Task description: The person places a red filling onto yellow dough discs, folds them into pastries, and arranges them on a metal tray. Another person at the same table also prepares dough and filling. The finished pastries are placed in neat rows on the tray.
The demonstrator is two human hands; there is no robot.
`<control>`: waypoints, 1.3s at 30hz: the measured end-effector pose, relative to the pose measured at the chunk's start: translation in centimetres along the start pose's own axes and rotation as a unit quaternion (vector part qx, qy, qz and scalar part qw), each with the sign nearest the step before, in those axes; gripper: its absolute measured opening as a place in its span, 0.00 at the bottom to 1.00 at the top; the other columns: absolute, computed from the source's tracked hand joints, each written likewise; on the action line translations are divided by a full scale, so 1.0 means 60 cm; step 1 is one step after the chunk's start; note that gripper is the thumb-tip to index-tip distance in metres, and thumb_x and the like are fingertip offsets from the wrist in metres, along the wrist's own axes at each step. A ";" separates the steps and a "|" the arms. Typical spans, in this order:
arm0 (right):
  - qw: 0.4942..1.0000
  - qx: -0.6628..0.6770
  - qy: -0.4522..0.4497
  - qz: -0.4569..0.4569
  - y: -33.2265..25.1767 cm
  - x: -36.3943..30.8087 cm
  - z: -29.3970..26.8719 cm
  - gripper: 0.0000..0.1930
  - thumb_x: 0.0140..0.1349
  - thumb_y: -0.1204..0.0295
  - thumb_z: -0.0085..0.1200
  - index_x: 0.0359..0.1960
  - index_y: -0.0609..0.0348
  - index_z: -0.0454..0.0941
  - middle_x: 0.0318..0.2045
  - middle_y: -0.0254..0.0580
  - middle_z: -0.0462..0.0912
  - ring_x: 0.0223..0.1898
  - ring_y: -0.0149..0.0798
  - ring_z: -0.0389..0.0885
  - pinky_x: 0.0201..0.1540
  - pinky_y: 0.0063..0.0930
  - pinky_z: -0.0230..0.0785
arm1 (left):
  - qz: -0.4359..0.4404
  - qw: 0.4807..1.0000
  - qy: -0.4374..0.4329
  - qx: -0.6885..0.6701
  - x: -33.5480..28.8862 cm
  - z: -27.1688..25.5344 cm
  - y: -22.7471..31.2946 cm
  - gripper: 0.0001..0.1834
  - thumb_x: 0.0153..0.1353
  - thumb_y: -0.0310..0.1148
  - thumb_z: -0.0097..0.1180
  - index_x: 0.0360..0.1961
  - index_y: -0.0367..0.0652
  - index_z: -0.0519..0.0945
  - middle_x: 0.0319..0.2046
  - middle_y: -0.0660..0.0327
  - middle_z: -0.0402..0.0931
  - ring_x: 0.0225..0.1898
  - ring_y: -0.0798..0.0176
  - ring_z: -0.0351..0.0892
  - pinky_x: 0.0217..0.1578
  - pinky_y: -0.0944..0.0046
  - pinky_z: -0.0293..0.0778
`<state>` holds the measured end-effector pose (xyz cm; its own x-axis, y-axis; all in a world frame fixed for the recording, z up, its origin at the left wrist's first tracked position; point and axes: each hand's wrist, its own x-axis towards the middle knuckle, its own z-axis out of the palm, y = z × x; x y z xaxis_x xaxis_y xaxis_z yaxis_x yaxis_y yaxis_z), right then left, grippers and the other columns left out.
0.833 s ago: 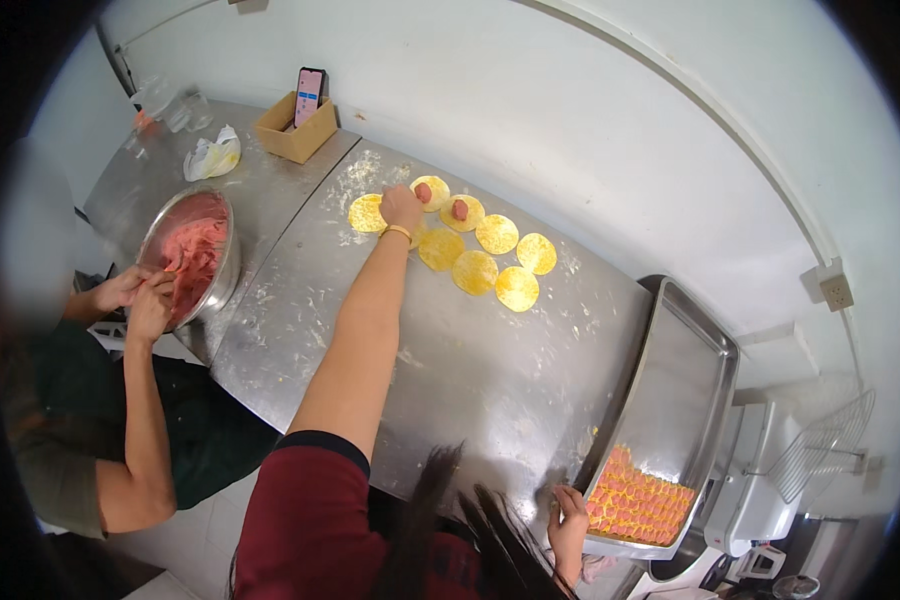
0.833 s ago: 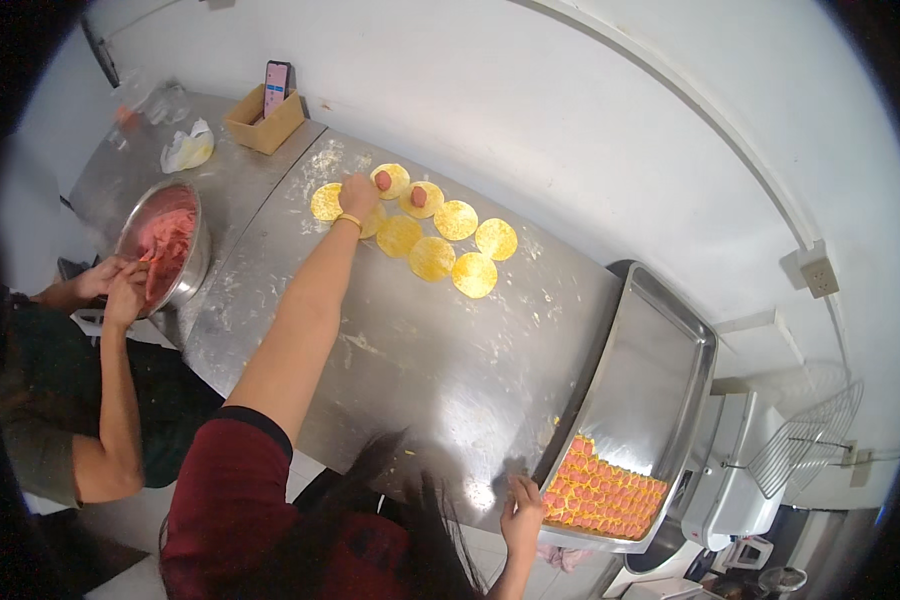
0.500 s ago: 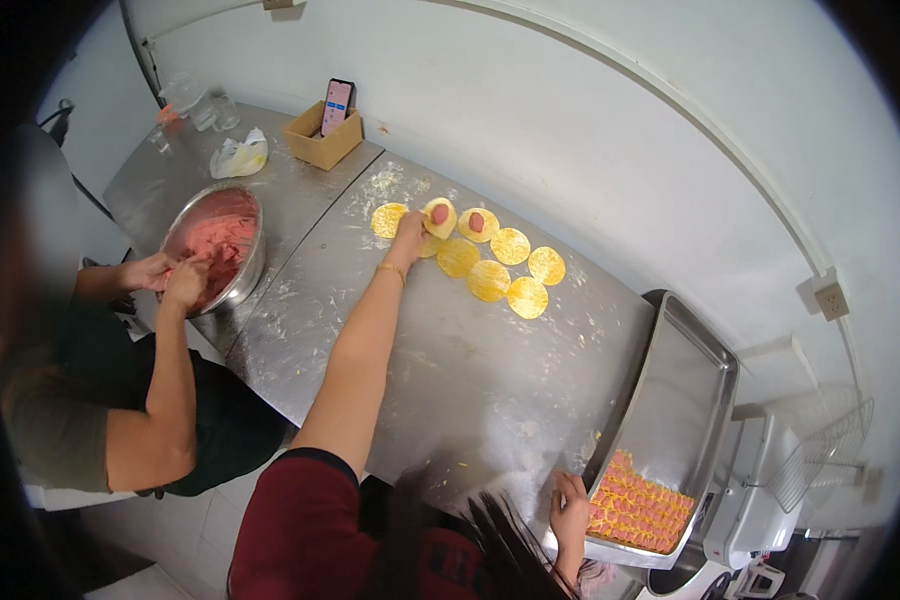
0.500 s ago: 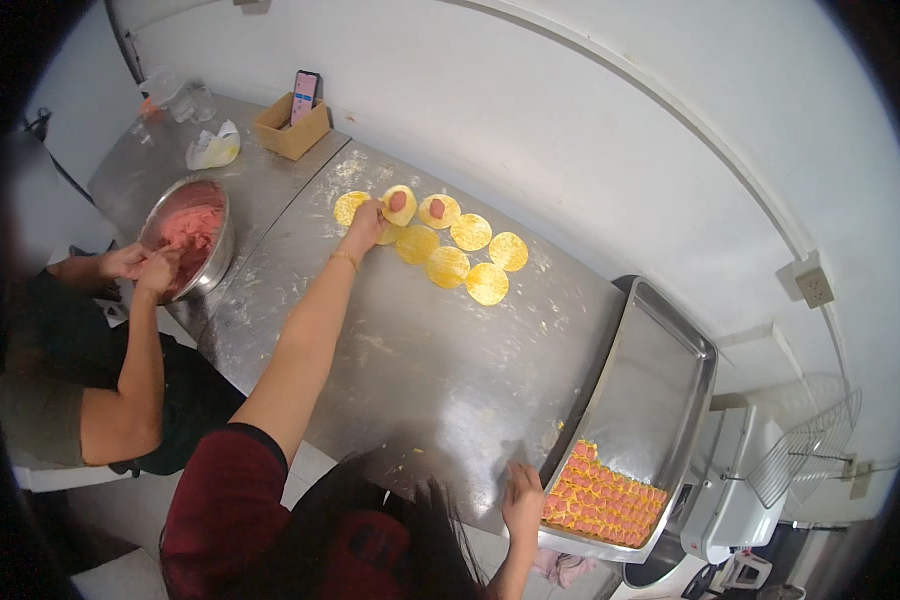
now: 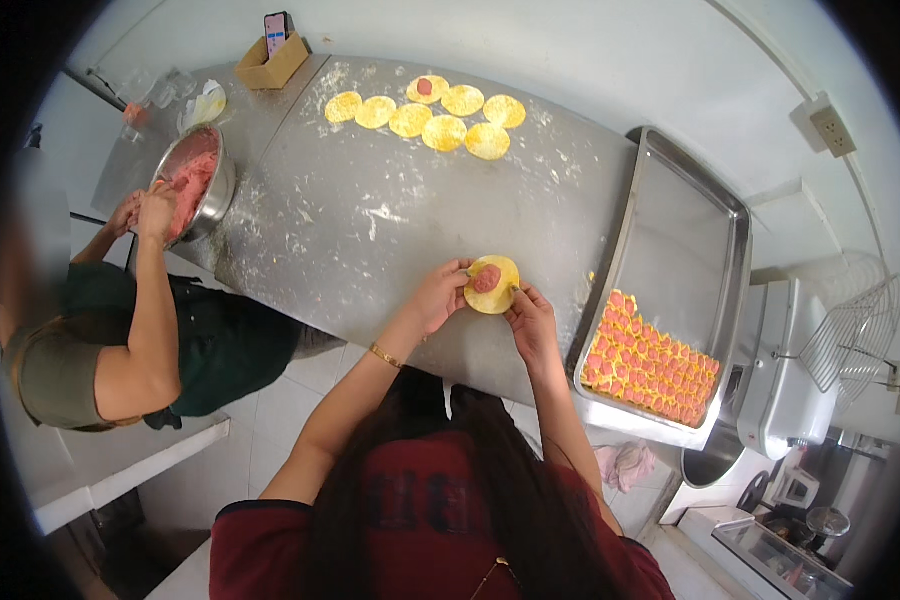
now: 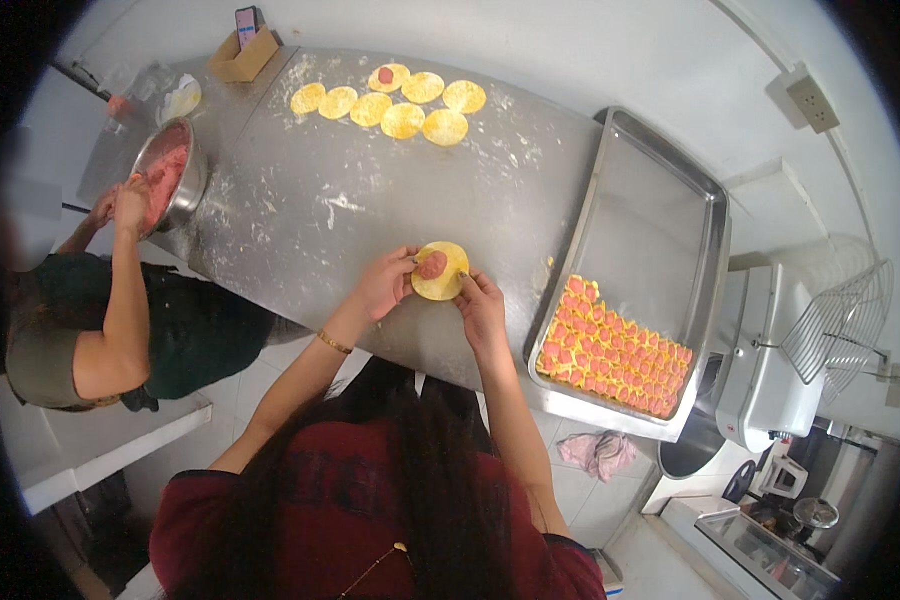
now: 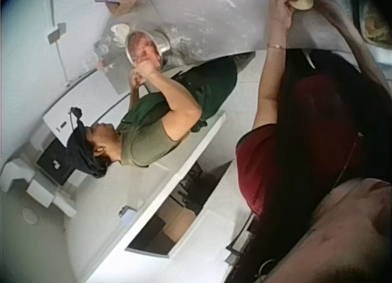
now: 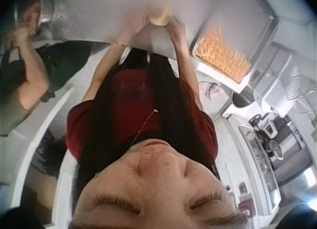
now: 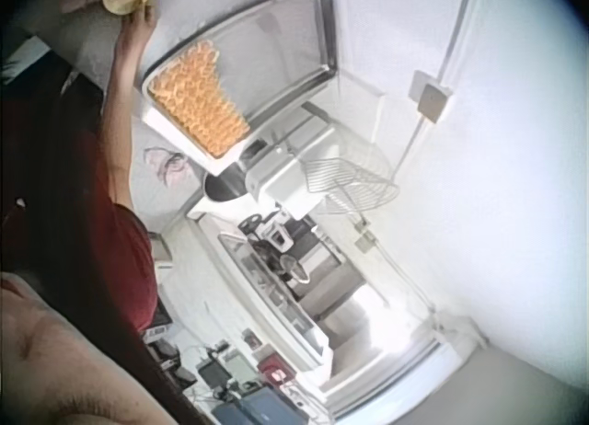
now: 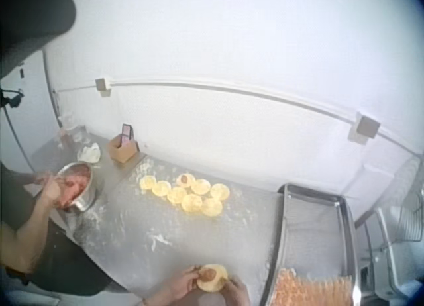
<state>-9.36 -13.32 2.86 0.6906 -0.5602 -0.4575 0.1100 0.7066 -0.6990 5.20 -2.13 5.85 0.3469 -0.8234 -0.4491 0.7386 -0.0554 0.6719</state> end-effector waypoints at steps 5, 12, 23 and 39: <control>0.983 -0.177 0.051 -0.005 0.032 -0.019 -0.051 0.13 0.63 0.77 0.49 0.49 0.68 0.73 0.40 0.39 0.80 0.38 0.31 0.79 0.41 0.22 0.73 | 0.033 0.974 0.102 0.199 -0.028 0.002 -0.099 0.16 0.65 0.24 0.37 0.52 0.33 0.68 0.50 0.54 0.70 0.51 0.62 0.73 0.53 0.64 0.72; 0.964 -0.251 -0.027 -0.080 0.045 -0.028 -0.074 0.15 0.57 0.82 0.52 0.48 0.68 0.76 0.42 0.42 0.81 0.41 0.28 0.78 0.43 0.20 0.71 | 0.092 0.965 0.094 0.229 -0.040 0.001 -0.135 0.18 0.64 0.19 0.40 0.55 0.33 0.70 0.49 0.56 0.72 0.50 0.63 0.73 0.52 0.66 0.73; 0.995 -0.087 -0.041 -0.035 0.013 -0.056 -0.059 0.11 0.56 0.80 0.56 0.41 0.66 0.77 0.37 0.39 0.82 0.39 0.30 0.79 0.45 0.22 0.70 | 0.109 0.972 0.143 0.153 -0.048 0.008 -0.152 0.11 0.60 0.21 0.52 0.45 0.35 0.73 0.40 0.60 0.75 0.42 0.68 0.76 0.42 0.70 0.77; 0.909 -0.383 -0.102 -0.132 0.000 -0.058 -0.083 0.15 0.50 0.84 0.56 0.41 0.66 0.78 0.39 0.41 0.81 0.41 0.31 0.80 0.42 0.26 0.74 | 0.151 0.919 0.109 0.346 -0.059 0.020 -0.169 0.10 0.52 0.16 0.57 0.37 0.35 0.76 0.45 0.61 0.73 0.40 0.67 0.78 0.41 0.70 0.75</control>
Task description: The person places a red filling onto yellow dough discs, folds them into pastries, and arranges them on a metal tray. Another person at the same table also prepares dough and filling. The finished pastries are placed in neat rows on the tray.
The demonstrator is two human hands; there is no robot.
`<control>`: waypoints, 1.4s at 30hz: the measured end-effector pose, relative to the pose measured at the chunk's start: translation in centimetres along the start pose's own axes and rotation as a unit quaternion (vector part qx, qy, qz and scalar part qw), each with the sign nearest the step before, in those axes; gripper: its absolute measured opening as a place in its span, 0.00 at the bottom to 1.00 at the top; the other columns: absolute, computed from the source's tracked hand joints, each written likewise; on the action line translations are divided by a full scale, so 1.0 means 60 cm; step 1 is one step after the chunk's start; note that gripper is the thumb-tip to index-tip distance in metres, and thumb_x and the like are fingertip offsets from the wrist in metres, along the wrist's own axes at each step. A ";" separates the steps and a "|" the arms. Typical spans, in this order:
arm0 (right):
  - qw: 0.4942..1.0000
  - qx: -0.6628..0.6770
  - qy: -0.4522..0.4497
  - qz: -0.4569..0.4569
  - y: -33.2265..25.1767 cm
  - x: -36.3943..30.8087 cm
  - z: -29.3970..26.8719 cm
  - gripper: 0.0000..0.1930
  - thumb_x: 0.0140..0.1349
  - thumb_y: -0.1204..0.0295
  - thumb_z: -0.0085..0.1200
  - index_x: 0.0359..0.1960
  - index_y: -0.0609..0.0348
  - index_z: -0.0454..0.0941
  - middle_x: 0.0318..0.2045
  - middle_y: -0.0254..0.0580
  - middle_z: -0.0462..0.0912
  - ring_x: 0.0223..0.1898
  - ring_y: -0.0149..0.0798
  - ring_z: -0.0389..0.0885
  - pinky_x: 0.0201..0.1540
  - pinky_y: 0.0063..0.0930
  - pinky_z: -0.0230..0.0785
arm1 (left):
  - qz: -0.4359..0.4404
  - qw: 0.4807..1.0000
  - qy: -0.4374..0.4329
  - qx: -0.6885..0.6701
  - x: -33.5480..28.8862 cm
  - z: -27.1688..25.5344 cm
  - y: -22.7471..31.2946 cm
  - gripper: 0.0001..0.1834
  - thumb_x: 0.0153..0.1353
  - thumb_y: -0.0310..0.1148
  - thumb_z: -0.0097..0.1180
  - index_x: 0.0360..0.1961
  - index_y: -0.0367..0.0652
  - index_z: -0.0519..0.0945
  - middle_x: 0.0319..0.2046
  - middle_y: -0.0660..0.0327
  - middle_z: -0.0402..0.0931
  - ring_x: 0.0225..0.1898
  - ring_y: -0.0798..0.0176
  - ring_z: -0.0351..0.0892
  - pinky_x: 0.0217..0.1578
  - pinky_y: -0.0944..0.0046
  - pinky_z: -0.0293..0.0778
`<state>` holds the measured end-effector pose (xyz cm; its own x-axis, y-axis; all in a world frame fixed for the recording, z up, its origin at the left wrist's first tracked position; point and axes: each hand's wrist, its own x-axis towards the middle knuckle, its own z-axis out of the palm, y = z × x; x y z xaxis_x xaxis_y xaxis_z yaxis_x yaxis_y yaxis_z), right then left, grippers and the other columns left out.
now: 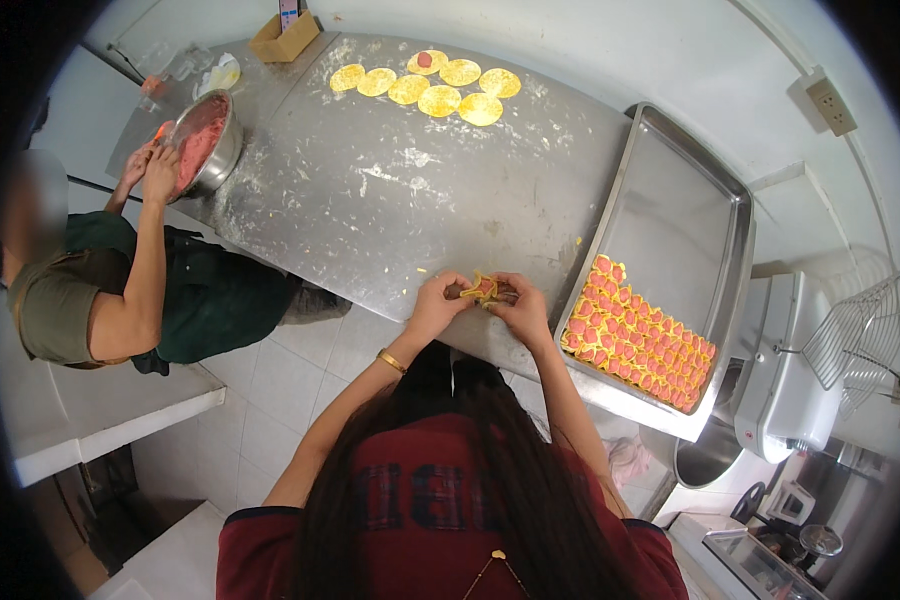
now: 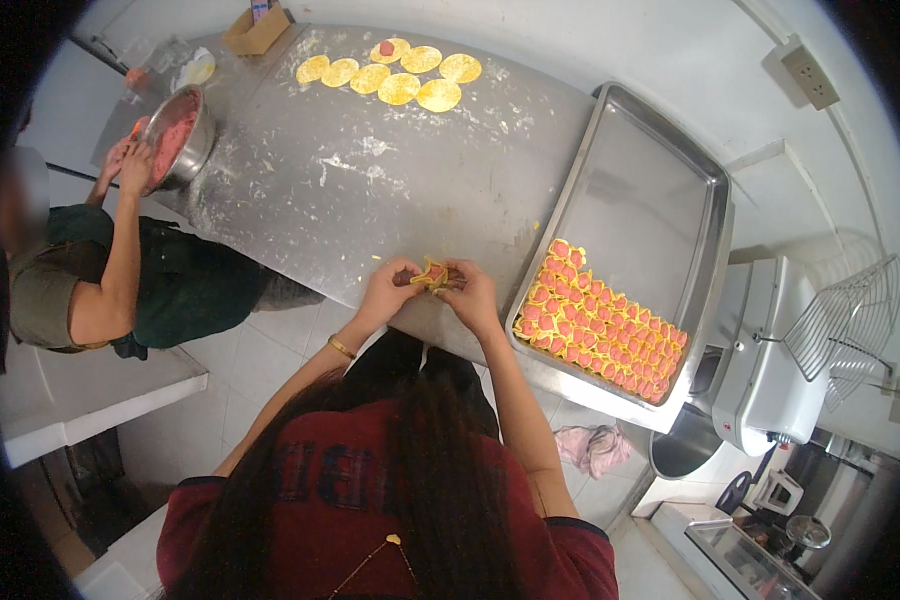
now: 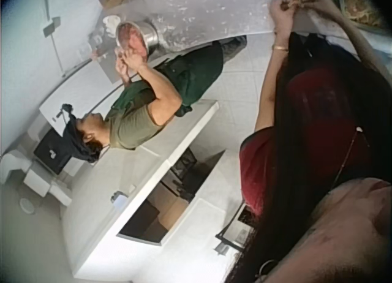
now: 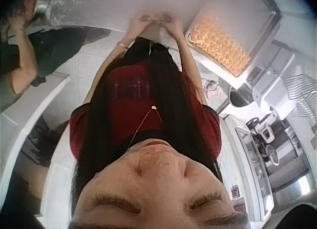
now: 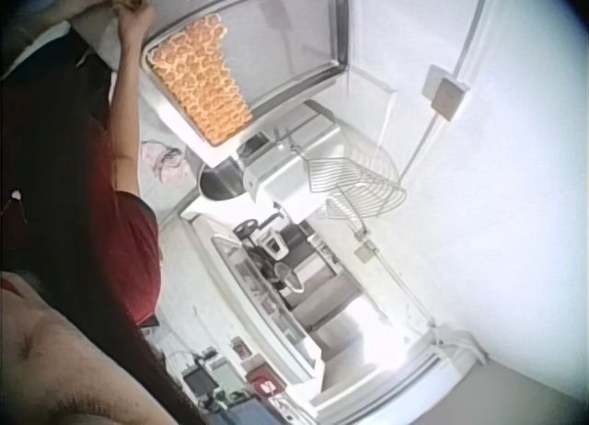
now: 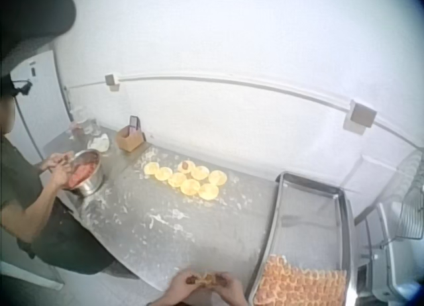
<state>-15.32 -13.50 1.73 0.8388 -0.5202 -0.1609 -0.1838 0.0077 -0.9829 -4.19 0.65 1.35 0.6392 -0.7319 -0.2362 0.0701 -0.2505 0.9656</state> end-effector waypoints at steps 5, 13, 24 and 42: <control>0.989 -0.143 -0.012 -0.048 -0.003 -0.002 -0.004 0.17 0.47 0.85 0.56 0.41 0.64 0.79 0.39 0.43 0.80 0.42 0.37 0.81 0.42 0.27 0.75 | 0.121 0.989 0.018 0.080 0.000 0.010 -0.015 0.09 0.50 0.16 0.59 0.32 0.36 0.76 0.43 0.58 0.76 0.39 0.66 0.79 0.39 0.69 0.76; 0.970 -0.227 -0.019 -0.083 -0.011 0.007 -0.008 0.16 0.45 0.85 0.56 0.39 0.62 0.79 0.37 0.46 0.80 0.39 0.44 0.81 0.40 0.31 0.74 | 0.046 0.990 0.027 0.132 -0.006 0.018 0.028 0.15 0.48 0.22 0.64 0.38 0.38 0.76 0.33 0.57 0.80 0.35 0.62 0.82 0.36 0.64 0.77; 0.943 -0.311 0.006 -0.118 -0.030 -0.012 -0.016 0.15 0.45 0.84 0.51 0.36 0.61 0.80 0.34 0.48 0.77 0.36 0.53 0.77 0.38 0.39 0.70 | 0.102 0.973 -0.082 0.189 -0.003 0.020 0.031 0.20 0.48 0.26 0.65 0.44 0.36 0.78 0.31 0.53 0.80 0.33 0.59 0.81 0.37 0.63 0.77; 0.946 -0.318 -0.017 -0.056 -0.014 -0.018 -0.022 0.16 0.47 0.84 0.50 0.40 0.61 0.79 0.36 0.50 0.78 0.35 0.53 0.79 0.38 0.39 0.71 | 0.126 0.967 -0.061 0.211 0.019 0.031 0.029 0.13 0.47 0.28 0.66 0.34 0.36 0.78 0.26 0.54 0.80 0.29 0.56 0.80 0.33 0.61 0.75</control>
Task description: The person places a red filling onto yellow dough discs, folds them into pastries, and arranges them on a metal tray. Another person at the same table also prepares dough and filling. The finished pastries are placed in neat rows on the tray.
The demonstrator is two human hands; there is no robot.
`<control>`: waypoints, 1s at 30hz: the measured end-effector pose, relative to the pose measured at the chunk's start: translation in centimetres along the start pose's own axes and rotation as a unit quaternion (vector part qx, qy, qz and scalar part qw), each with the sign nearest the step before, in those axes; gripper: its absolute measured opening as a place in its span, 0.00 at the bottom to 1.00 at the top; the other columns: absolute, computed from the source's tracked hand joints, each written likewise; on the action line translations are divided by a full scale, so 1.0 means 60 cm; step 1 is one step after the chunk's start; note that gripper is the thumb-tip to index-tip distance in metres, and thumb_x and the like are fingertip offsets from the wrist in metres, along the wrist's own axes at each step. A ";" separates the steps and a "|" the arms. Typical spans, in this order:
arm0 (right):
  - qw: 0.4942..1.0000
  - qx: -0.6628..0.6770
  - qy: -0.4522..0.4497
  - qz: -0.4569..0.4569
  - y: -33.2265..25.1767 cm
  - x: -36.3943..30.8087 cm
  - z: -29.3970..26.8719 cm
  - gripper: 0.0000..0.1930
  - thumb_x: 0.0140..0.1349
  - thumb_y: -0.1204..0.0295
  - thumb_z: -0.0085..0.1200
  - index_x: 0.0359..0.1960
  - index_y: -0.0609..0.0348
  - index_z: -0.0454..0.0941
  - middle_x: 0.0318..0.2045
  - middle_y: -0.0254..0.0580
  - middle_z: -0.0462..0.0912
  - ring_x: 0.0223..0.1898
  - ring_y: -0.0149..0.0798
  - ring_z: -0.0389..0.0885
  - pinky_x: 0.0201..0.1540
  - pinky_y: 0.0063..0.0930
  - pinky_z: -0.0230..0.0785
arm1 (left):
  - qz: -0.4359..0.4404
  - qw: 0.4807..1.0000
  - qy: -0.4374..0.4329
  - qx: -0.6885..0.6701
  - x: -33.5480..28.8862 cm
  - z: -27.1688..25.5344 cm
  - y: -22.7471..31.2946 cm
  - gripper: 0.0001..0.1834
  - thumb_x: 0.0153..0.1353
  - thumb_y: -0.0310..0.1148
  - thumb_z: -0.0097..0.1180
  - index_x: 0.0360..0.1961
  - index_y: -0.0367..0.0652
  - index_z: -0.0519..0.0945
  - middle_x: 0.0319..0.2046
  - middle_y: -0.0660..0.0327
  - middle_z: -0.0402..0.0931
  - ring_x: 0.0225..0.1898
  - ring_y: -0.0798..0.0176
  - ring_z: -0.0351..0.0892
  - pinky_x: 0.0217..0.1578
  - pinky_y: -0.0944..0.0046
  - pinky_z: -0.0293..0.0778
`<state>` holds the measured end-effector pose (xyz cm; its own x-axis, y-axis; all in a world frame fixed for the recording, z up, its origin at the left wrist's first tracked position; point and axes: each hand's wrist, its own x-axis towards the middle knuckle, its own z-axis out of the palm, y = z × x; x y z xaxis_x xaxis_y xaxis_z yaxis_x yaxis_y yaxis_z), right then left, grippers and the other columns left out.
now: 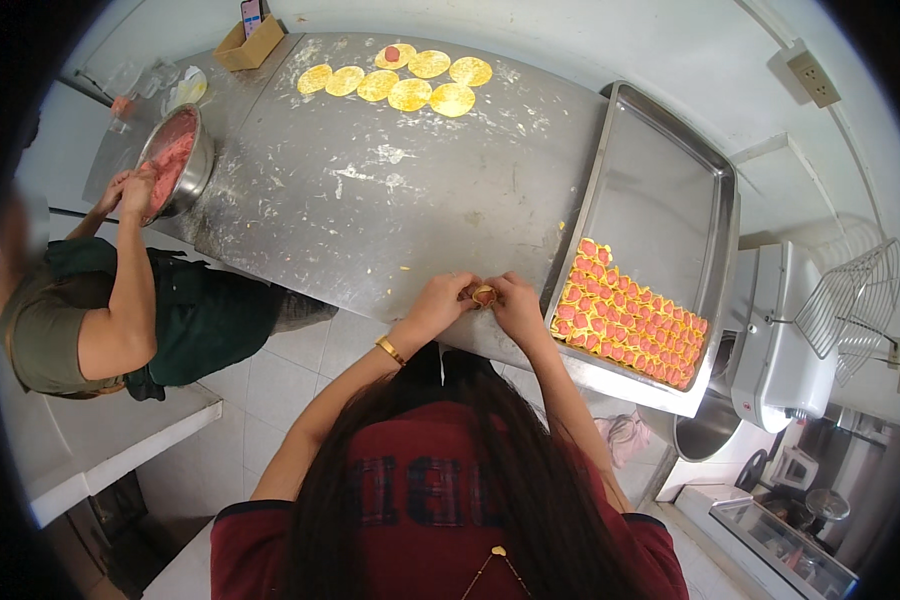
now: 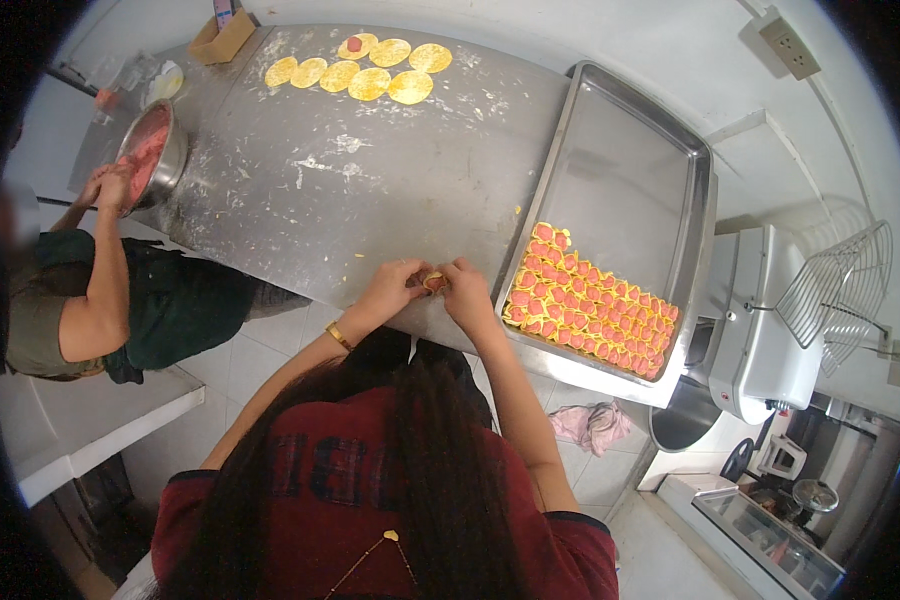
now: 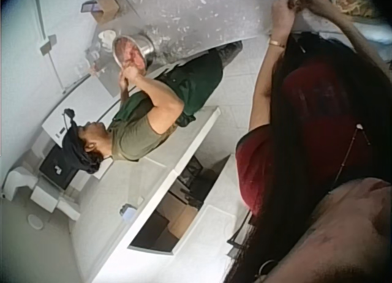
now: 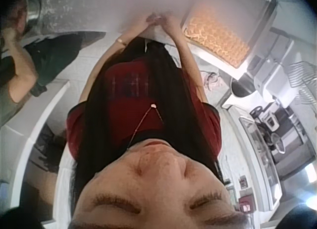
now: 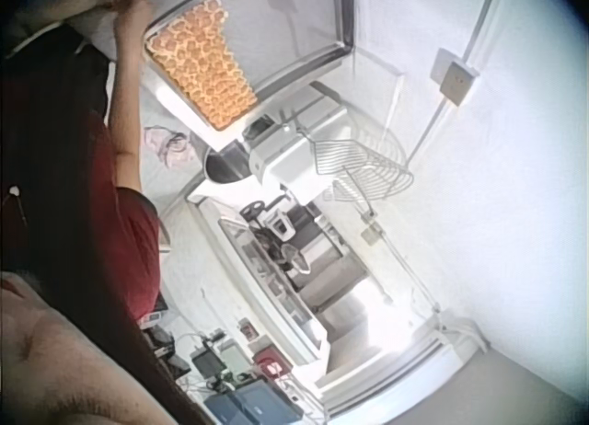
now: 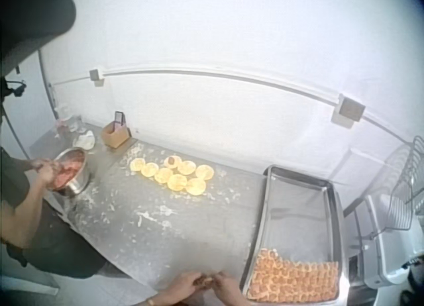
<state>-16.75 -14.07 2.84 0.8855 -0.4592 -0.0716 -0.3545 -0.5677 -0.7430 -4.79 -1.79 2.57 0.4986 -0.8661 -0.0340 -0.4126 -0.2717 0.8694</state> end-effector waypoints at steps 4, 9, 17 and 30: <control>0.997 0.022 0.074 -0.031 0.000 0.010 0.002 0.16 0.46 0.84 0.50 0.40 0.61 0.79 0.34 0.49 0.78 0.35 0.53 0.79 0.38 0.39 0.71 | -0.046 0.999 -0.012 0.018 0.007 0.004 0.005 0.13 0.48 0.28 0.66 0.34 0.36 0.78 0.27 0.54 0.80 0.29 0.56 0.81 0.34 0.63 0.76; 0.996 -0.027 0.075 -0.032 -0.002 0.007 -0.007 0.16 0.46 0.85 0.48 0.37 0.62 0.80 0.33 0.50 0.77 0.36 0.54 0.78 0.38 0.41 0.70 | -0.065 0.997 -0.005 -0.038 0.010 0.004 0.009 0.12 0.49 0.30 0.66 0.32 0.35 0.77 0.25 0.53 0.80 0.27 0.58 0.81 0.31 0.63 0.75; 0.995 -0.017 0.092 -0.044 0.006 0.012 -0.012 0.14 0.45 0.83 0.52 0.36 0.62 0.79 0.32 0.48 0.78 0.35 0.53 0.78 0.38 0.38 0.71 | -0.031 0.999 0.022 0.029 0.011 0.011 0.010 0.12 0.47 0.29 0.67 0.31 0.37 0.77 0.25 0.52 0.79 0.28 0.54 0.80 0.32 0.61 0.75; 0.996 -0.008 0.083 -0.021 0.000 0.008 -0.009 0.15 0.48 0.83 0.50 0.40 0.62 0.78 0.36 0.52 0.77 0.39 0.56 0.77 0.41 0.42 0.70 | -0.026 0.999 0.019 -0.010 0.013 0.009 0.004 0.11 0.49 0.26 0.63 0.34 0.37 0.76 0.30 0.52 0.79 0.32 0.52 0.81 0.34 0.59 0.75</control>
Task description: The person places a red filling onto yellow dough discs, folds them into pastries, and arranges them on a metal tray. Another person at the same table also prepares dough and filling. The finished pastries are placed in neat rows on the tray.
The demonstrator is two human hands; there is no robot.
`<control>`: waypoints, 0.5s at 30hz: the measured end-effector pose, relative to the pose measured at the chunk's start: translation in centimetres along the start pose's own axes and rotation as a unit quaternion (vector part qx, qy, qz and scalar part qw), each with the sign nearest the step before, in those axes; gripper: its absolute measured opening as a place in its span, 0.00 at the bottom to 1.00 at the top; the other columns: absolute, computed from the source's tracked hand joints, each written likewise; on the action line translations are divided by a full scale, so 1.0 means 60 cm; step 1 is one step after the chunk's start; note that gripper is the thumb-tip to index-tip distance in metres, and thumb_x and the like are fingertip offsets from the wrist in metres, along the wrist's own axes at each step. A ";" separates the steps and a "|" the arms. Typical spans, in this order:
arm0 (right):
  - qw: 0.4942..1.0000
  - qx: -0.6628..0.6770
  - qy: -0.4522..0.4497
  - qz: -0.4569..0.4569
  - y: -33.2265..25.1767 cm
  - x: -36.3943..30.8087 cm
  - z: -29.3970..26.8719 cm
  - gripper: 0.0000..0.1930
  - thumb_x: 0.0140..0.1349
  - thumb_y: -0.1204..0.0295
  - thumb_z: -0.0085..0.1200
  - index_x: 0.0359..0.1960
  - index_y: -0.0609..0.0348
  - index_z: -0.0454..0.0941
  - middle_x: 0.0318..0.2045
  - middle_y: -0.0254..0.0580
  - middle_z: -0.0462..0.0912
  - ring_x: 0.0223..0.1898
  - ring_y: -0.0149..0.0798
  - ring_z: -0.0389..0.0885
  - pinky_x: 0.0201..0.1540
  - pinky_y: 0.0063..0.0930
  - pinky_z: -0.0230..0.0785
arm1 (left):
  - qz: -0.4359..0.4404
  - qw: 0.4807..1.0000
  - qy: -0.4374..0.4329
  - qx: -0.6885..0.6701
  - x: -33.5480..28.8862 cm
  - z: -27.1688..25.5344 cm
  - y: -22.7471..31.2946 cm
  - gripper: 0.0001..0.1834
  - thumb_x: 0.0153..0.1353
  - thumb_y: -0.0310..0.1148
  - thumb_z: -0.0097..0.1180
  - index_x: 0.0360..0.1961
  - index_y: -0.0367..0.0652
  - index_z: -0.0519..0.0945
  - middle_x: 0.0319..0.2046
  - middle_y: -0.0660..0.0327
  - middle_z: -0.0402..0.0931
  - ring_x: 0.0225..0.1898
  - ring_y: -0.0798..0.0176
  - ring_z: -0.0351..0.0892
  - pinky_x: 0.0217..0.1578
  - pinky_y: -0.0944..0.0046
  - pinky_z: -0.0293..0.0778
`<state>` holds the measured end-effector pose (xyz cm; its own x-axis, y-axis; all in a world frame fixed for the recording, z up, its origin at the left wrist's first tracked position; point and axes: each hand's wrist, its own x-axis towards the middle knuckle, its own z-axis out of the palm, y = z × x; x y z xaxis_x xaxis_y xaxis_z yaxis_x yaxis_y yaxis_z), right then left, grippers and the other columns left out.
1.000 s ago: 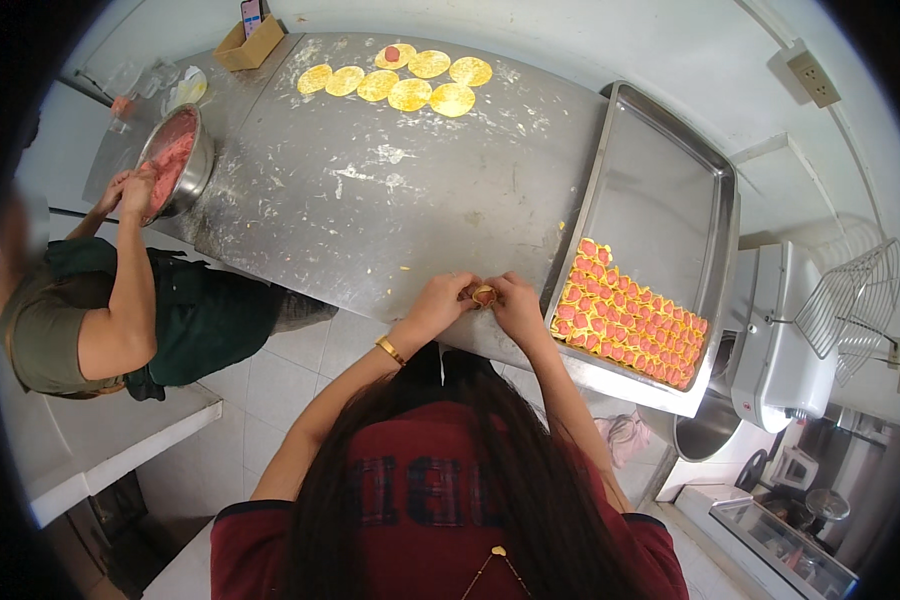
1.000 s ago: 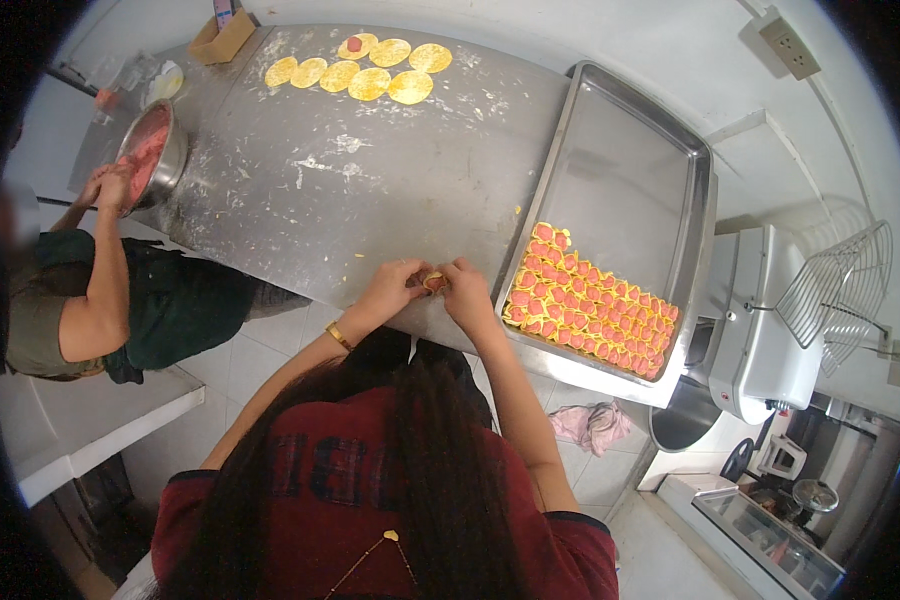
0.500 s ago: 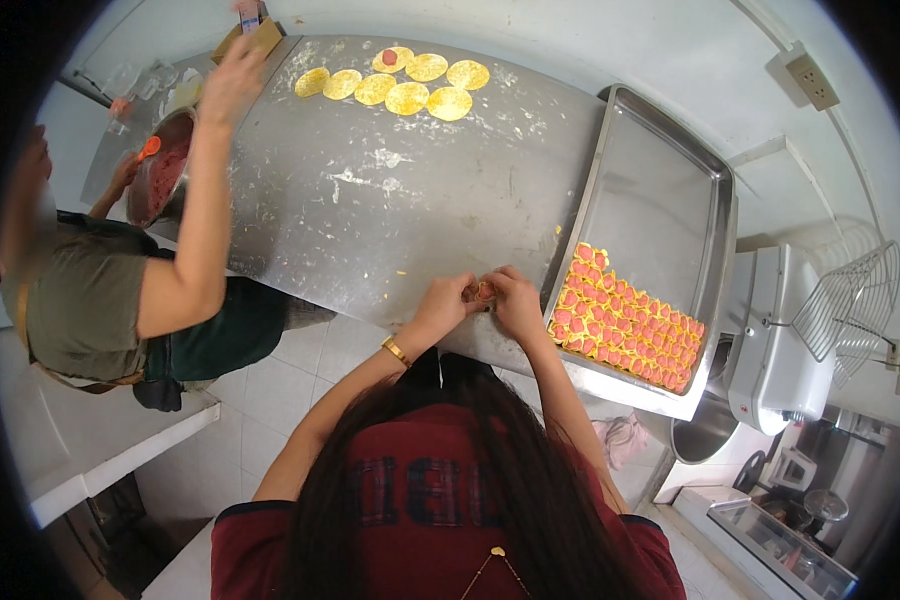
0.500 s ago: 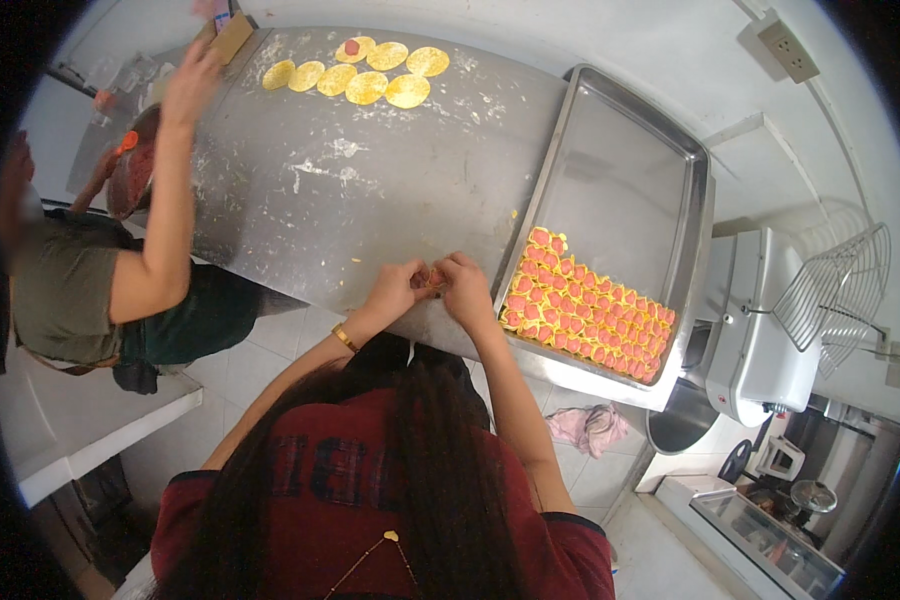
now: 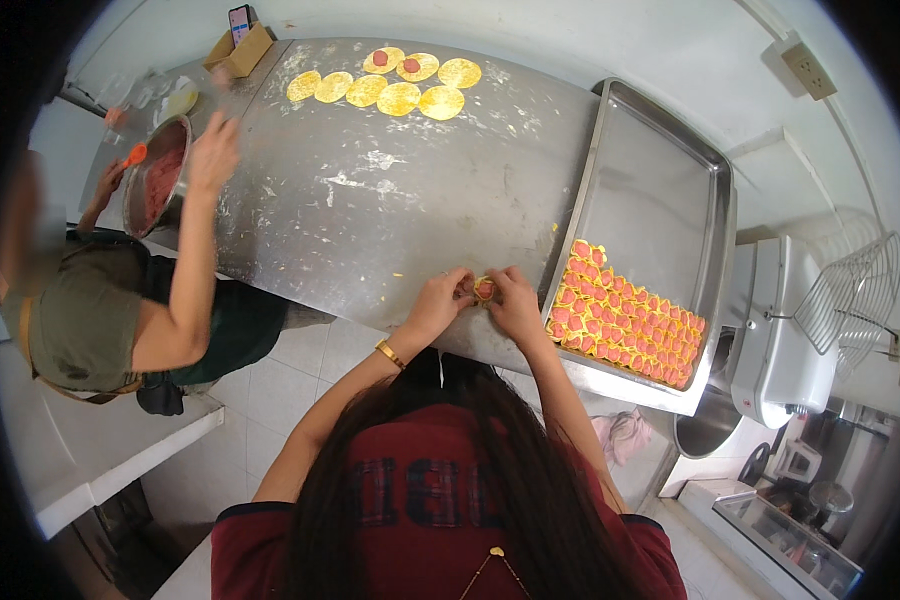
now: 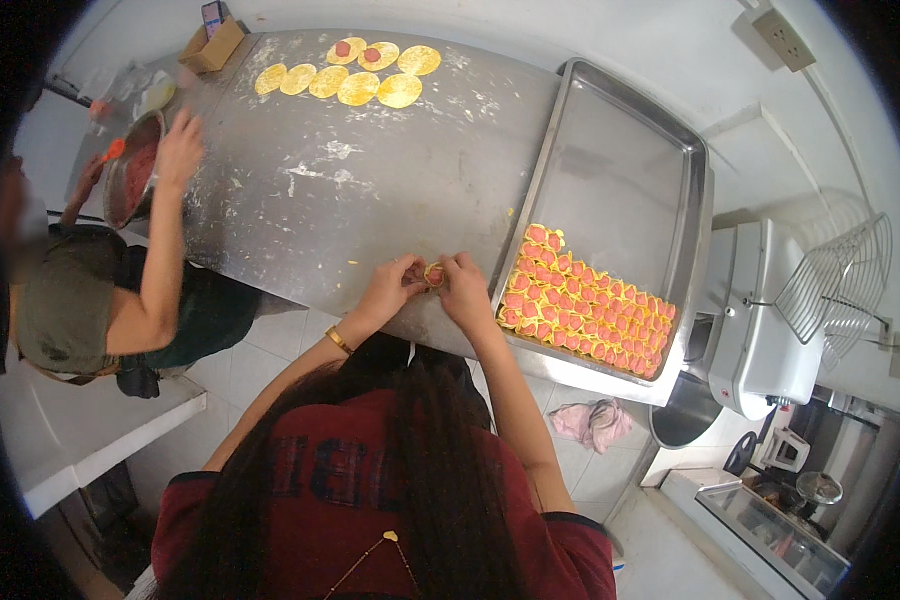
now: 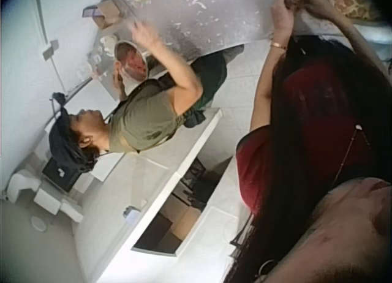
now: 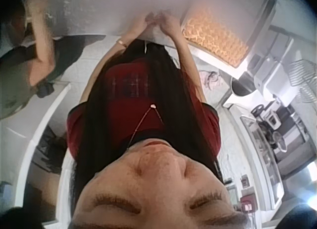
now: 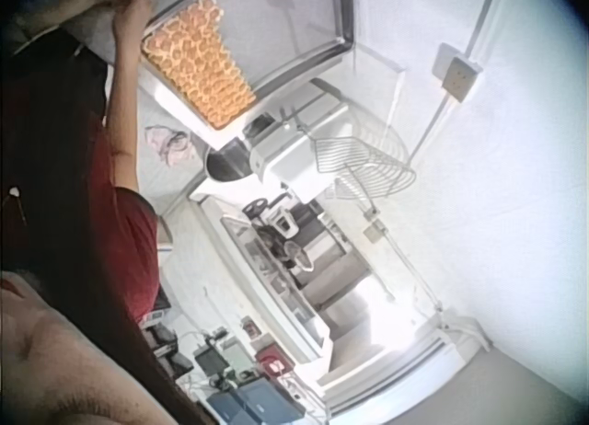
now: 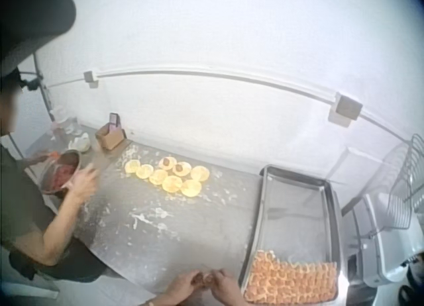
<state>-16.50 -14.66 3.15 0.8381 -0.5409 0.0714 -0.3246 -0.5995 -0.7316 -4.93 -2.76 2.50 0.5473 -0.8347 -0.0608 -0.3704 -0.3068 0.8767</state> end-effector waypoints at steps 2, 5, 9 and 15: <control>1.000 0.002 -0.005 0.009 0.000 0.002 0.007 0.17 0.46 0.84 0.51 0.40 0.60 0.78 0.35 0.49 0.77 0.38 0.54 0.78 0.39 0.41 0.71 | -0.003 1.000 -0.003 0.004 0.002 0.000 0.001 0.11 0.50 0.26 0.63 0.34 0.37 0.76 0.31 0.52 0.79 0.33 0.53 0.81 0.35 0.60 0.76; 1.000 0.012 0.005 -0.006 0.002 0.002 0.009 0.17 0.46 0.84 0.52 0.41 0.59 0.78 0.35 0.48 0.77 0.37 0.53 0.78 0.38 0.39 0.71 | 0.011 1.000 -0.002 0.027 0.003 0.000 0.002 0.11 0.49 0.26 0.64 0.34 0.37 0.76 0.32 0.51 0.79 0.34 0.51 0.81 0.36 0.59 0.76; 0.999 0.035 -0.008 -0.016 -0.001 0.003 0.006 0.16 0.47 0.83 0.51 0.40 0.59 0.78 0.35 0.48 0.77 0.37 0.53 0.78 0.39 0.40 0.71 | 0.043 0.997 0.010 0.062 0.001 -0.001 0.002 0.12 0.48 0.25 0.64 0.34 0.37 0.76 0.33 0.51 0.79 0.36 0.49 0.80 0.36 0.58 0.75; 0.998 0.007 -0.041 -0.050 -0.015 0.009 0.003 0.13 0.49 0.83 0.49 0.38 0.59 0.77 0.34 0.49 0.75 0.37 0.54 0.77 0.40 0.41 0.70 | -0.023 1.000 0.000 -0.016 -0.001 -0.002 0.002 0.12 0.48 0.22 0.62 0.36 0.36 0.76 0.33 0.52 0.80 0.35 0.55 0.81 0.36 0.61 0.76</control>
<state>-15.69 -14.29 3.69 0.8989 -0.4290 0.0895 -0.2321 -0.6392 -0.7332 -4.93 -2.71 2.66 0.5629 -0.8203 -0.1018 -0.3211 -0.3304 0.8875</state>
